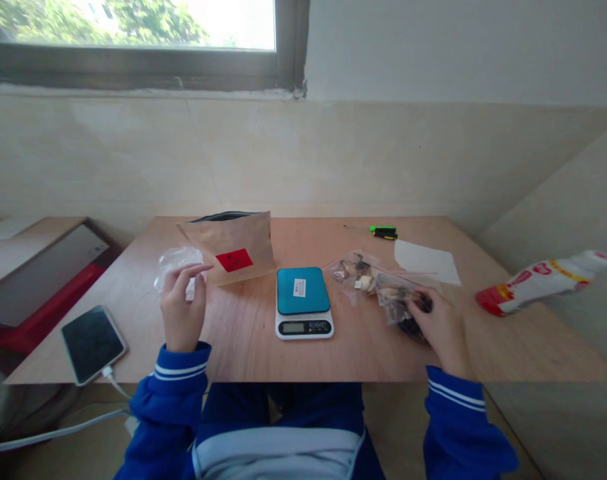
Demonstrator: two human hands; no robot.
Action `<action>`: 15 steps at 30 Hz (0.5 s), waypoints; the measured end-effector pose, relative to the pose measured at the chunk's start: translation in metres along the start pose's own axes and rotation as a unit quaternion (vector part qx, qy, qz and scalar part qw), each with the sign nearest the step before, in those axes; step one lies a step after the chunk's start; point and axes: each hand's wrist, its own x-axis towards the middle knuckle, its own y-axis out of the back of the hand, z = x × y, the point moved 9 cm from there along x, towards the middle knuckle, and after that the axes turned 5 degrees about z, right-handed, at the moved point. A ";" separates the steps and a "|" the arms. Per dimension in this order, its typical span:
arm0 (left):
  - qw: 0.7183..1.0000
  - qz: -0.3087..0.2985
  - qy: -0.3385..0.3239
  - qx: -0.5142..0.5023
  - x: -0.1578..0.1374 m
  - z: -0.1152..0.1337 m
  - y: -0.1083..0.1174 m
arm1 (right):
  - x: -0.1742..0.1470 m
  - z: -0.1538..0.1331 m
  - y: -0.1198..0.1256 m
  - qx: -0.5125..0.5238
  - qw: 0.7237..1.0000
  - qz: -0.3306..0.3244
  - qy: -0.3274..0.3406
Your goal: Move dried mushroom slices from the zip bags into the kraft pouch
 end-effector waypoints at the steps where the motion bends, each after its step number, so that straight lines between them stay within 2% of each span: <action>1: 1.000 -0.006 -0.015 -0.022 -0.003 0.010 -0.003 | 0.000 -0.003 0.006 0.006 1.000 0.018 -0.022; 5: 0.991 -0.080 -0.018 -0.107 -0.021 0.040 -0.027 | -0.002 -0.032 0.038 0.066 0.987 0.119 -0.087; 7: 0.977 -0.124 0.010 -0.173 -0.032 0.053 -0.041 | -0.006 -0.058 0.051 0.129 0.974 0.167 -0.083; 9: 0.951 -0.169 0.058 -0.253 -0.046 0.063 -0.055 | -0.011 -0.087 0.054 0.222 0.958 0.170 -0.068; 12: 0.890 -0.227 0.151 -0.364 -0.067 0.073 -0.075 | -0.024 -0.130 0.032 0.389 0.914 0.085 -0.080; 15: 0.832 -0.248 0.221 -0.444 -0.081 0.074 -0.086 | -0.045 -0.171 -0.005 0.506 0.853 -0.074 -0.103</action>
